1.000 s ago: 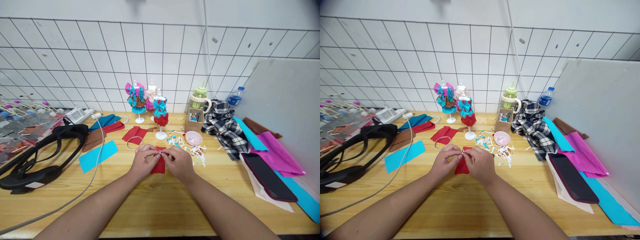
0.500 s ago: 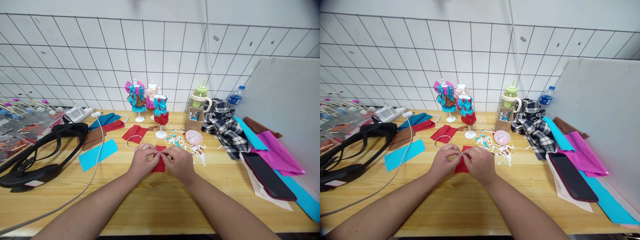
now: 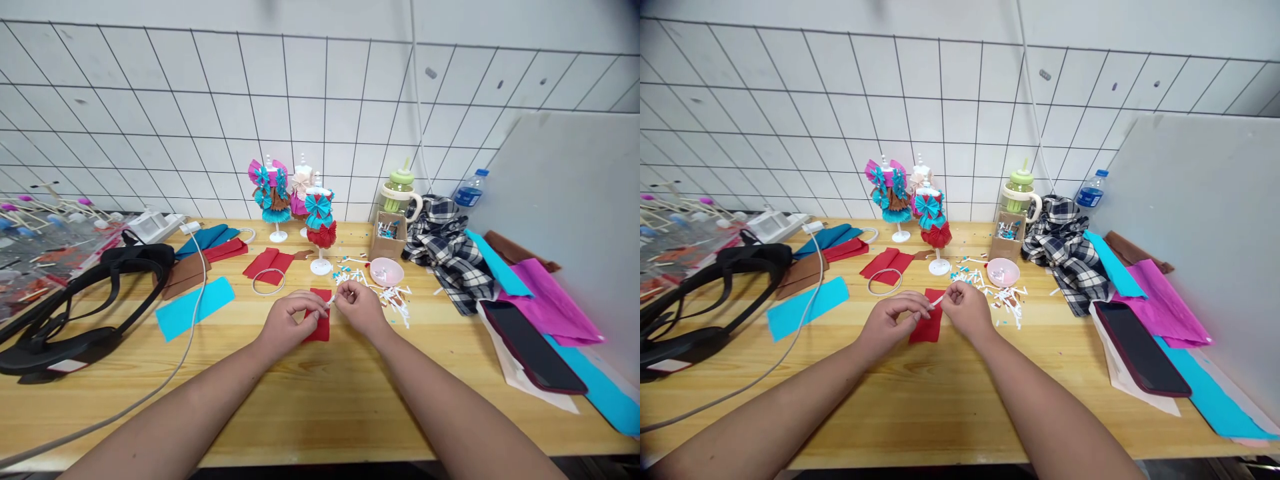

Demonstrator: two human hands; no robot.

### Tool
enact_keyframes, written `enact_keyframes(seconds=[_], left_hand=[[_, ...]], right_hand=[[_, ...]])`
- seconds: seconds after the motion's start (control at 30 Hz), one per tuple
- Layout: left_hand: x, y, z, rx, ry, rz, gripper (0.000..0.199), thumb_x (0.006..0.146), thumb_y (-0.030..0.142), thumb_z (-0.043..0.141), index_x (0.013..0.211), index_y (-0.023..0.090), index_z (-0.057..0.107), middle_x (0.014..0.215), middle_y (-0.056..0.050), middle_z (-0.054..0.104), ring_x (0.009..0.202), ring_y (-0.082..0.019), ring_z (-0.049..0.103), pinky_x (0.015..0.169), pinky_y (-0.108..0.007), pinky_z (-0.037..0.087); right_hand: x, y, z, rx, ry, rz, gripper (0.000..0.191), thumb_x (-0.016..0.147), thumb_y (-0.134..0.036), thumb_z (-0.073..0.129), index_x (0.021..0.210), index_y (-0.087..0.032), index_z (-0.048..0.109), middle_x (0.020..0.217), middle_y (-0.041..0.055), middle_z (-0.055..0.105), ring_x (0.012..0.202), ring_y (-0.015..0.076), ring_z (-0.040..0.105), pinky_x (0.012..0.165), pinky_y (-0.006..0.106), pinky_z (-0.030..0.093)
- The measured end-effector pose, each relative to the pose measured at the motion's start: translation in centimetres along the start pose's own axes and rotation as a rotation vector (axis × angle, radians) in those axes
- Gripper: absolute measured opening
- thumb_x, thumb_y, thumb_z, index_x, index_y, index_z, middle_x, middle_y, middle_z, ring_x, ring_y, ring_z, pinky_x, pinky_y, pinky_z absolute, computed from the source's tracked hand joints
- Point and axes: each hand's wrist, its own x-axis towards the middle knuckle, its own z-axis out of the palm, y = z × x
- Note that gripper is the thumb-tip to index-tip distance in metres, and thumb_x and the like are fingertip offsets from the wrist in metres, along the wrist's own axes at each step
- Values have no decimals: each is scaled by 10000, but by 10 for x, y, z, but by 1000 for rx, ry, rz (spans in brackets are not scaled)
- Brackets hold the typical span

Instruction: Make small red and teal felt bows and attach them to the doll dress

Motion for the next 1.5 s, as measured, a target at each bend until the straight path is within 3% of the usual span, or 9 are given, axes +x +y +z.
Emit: enact_keyframes(seconds=[0.3,0.53,0.7,0.9,1.1,1.2,1.27,1.4,1.5], left_hand=[[1,-9,-4,-237,-21,-185,156,775,215,582,650,170,663,834,-70,701,875,-213,634,841,-341,472],[1,-13,-2,-560,47,-321,130,714,201,611,597,173,660,827,-55,661,880,-200,574,813,-299,419],[1,-13,-1,-814,33,-419,93,668,196,629,586,162,656,817,-69,685,910,-203,569,856,-293,393],[-1,-17,0,-873,-25,-432,94,698,196,627,622,151,660,846,-77,701,939,-207,578,897,-298,381],[-1,-23,3,-897,1,-445,86,682,216,626,622,157,641,695,-37,637,790,-169,567,798,-280,417],[1,-20,0,-690,-29,-395,122,722,228,576,623,169,617,796,-55,660,847,-192,589,825,-318,429],[2,-17,-5,-348,-48,-277,141,754,211,554,636,175,621,895,-67,657,909,-209,595,852,-345,429],[3,-12,-21,448,-107,193,133,771,175,550,745,206,677,1031,-77,633,939,-223,582,848,-387,421],[3,-10,-27,773,-179,479,142,796,190,564,843,250,684,1087,-57,647,961,-227,573,921,-443,380]], right_hand=[[13,9,-22,-335,66,57,141,783,-317,543,779,-224,649,752,-18,672,691,143,590,593,237,377],[15,14,-38,-735,37,-69,420,851,-127,425,1209,-248,609,1135,46,673,988,237,600,766,324,425],[5,2,-30,-486,125,-307,328,875,-172,447,1142,-213,633,1131,60,653,1034,221,565,890,336,425],[-13,-21,-20,-120,23,-627,259,839,-163,507,1044,-209,660,1010,52,682,952,183,587,866,326,447],[-15,-20,-16,-165,-6,-637,161,873,-283,581,968,-247,707,938,32,713,879,173,604,822,329,443],[-12,-18,-15,-79,4,-573,123,856,-273,607,891,-243,721,914,30,718,869,159,620,812,308,450],[-9,-17,-15,-39,-35,-480,96,829,-260,632,839,-228,723,928,35,713,875,156,623,783,287,454],[-4,-14,-17,-91,-294,-184,103,798,-256,638,784,-216,731,807,11,712,727,141,611,650,250,433],[0,-10,-22,-82,-463,30,132,791,-287,632,778,-207,736,732,-6,713,685,135,613,611,226,424]])
